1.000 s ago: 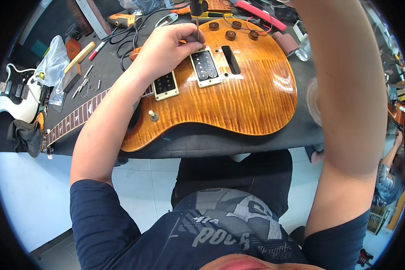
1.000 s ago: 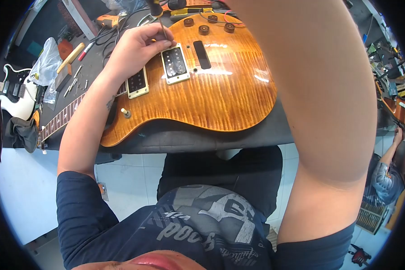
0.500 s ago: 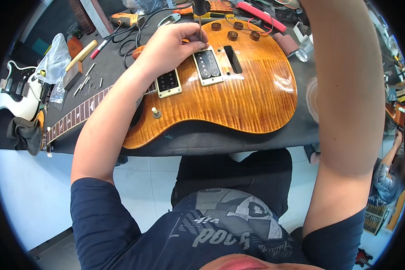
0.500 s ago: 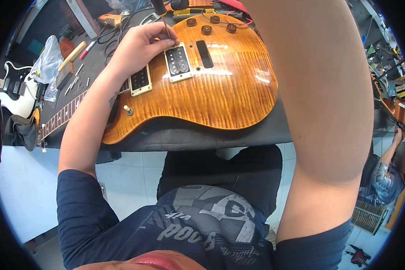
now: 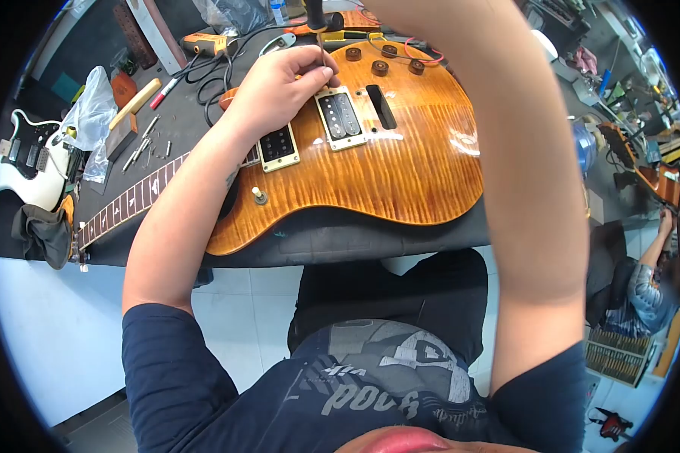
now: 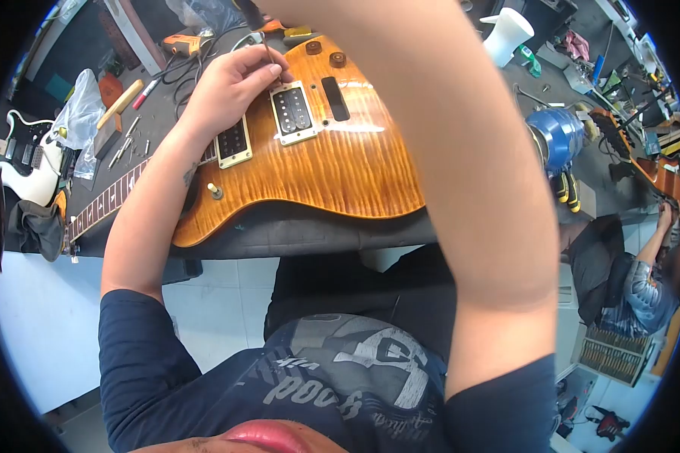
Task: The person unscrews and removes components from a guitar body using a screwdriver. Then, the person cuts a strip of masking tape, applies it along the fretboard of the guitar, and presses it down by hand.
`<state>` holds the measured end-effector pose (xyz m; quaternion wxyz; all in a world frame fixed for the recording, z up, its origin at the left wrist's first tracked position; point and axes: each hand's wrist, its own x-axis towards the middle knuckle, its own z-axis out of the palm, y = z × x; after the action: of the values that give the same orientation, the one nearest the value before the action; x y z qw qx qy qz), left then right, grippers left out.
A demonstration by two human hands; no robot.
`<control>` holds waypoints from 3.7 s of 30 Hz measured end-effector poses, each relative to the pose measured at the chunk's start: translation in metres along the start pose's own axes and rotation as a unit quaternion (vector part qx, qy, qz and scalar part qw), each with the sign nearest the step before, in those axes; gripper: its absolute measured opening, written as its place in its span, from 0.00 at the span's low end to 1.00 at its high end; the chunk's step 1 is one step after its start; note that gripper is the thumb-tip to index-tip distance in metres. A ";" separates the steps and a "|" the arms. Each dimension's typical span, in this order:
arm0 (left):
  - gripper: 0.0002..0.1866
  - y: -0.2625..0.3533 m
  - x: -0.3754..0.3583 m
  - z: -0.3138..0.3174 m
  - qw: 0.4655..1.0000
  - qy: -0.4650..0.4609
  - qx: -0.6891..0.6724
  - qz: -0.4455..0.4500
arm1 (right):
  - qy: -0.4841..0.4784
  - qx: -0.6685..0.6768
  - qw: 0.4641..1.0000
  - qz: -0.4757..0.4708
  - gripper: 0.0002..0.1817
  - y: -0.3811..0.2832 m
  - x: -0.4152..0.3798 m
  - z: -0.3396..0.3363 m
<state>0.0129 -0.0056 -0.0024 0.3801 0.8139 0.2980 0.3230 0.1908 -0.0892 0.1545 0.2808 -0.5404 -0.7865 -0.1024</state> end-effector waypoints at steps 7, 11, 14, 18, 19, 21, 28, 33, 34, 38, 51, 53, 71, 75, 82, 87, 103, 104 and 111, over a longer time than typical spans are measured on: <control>0.08 0.003 -0.009 -0.023 0.977 0.115 -0.178 0.019 | -0.062 0.045 0.997 -0.002 0.19 0.027 -0.117 0.093; 0.07 0.003 -0.017 -0.033 0.966 0.132 -0.222 0.021 | -0.016 0.098 0.994 0.037 0.18 0.026 -0.127 0.108; 0.09 0.013 -0.027 -0.034 0.981 0.145 -0.131 -0.008 | 0.001 0.161 0.985 0.068 0.15 0.036 -0.127 0.117; 0.14 0.006 -0.032 -0.030 0.979 0.146 -0.143 0.021 | -0.018 0.192 0.977 0.088 0.17 0.042 -0.124 0.113; 0.14 0.005 -0.033 -0.030 0.978 0.138 -0.155 0.001 | -0.030 0.164 0.984 0.059 0.20 0.043 -0.125 0.112; 0.13 0.008 -0.032 -0.033 0.976 0.128 -0.177 -0.025 | -0.078 0.108 0.991 -0.003 0.27 0.036 -0.123 0.107; 0.12 0.011 -0.030 -0.033 0.980 0.145 -0.132 -0.044 | -0.158 -0.001 0.987 -0.007 0.44 0.004 -0.118 0.110; 0.10 0.006 -0.028 -0.035 0.968 0.131 -0.211 -0.021 | -0.148 0.268 0.951 -0.044 0.21 0.036 -0.129 0.089; 0.09 0.008 -0.028 -0.037 0.966 0.123 -0.227 -0.020 | -0.154 0.325 0.929 0.092 0.21 0.036 -0.136 0.087; 0.07 0.007 -0.028 -0.038 0.965 0.126 -0.229 -0.013 | -0.038 0.247 0.968 0.016 0.27 0.022 -0.131 0.101; 0.07 0.003 -0.029 -0.049 0.958 0.180 -0.224 0.002 | -0.220 0.054 0.962 -0.151 0.45 -0.035 -0.122 0.095; 0.07 0.005 -0.029 -0.047 0.957 0.192 -0.218 -0.001 | -0.223 0.017 0.959 -0.173 0.43 -0.029 -0.125 0.091; 0.09 0.030 -0.031 -0.009 0.985 -0.045 -0.169 0.014 | 0.121 0.341 0.919 0.154 0.05 0.019 -0.189 0.077; 0.07 0.029 -0.033 0.003 0.989 -0.118 -0.071 0.044 | 0.115 0.424 0.878 0.191 0.17 0.022 -0.197 0.083; 0.06 0.033 -0.035 0.006 0.990 -0.126 -0.045 0.054 | 0.140 0.498 0.821 0.243 0.17 0.025 -0.192 0.089; 0.06 0.031 -0.034 0.006 0.988 -0.131 -0.038 0.068 | 0.120 0.499 0.823 0.244 0.14 0.024 -0.184 0.087; 0.07 0.034 -0.036 0.003 0.958 -0.091 0.129 0.238 | -0.163 0.236 0.953 -0.096 0.16 0.012 -0.079 -0.036; 0.07 0.034 -0.037 0.003 0.954 -0.084 0.140 0.252 | -0.172 0.225 0.955 -0.094 0.17 0.010 -0.079 -0.036; 0.07 0.032 -0.036 0.004 0.945 -0.063 0.158 0.281 | -0.200 0.170 0.962 -0.080 0.18 0.003 -0.075 -0.034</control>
<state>0.0017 -0.0503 0.0109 0.1589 0.9328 0.0798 0.3134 0.2242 -0.1628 0.1403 0.1963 -0.4296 -0.8731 0.1212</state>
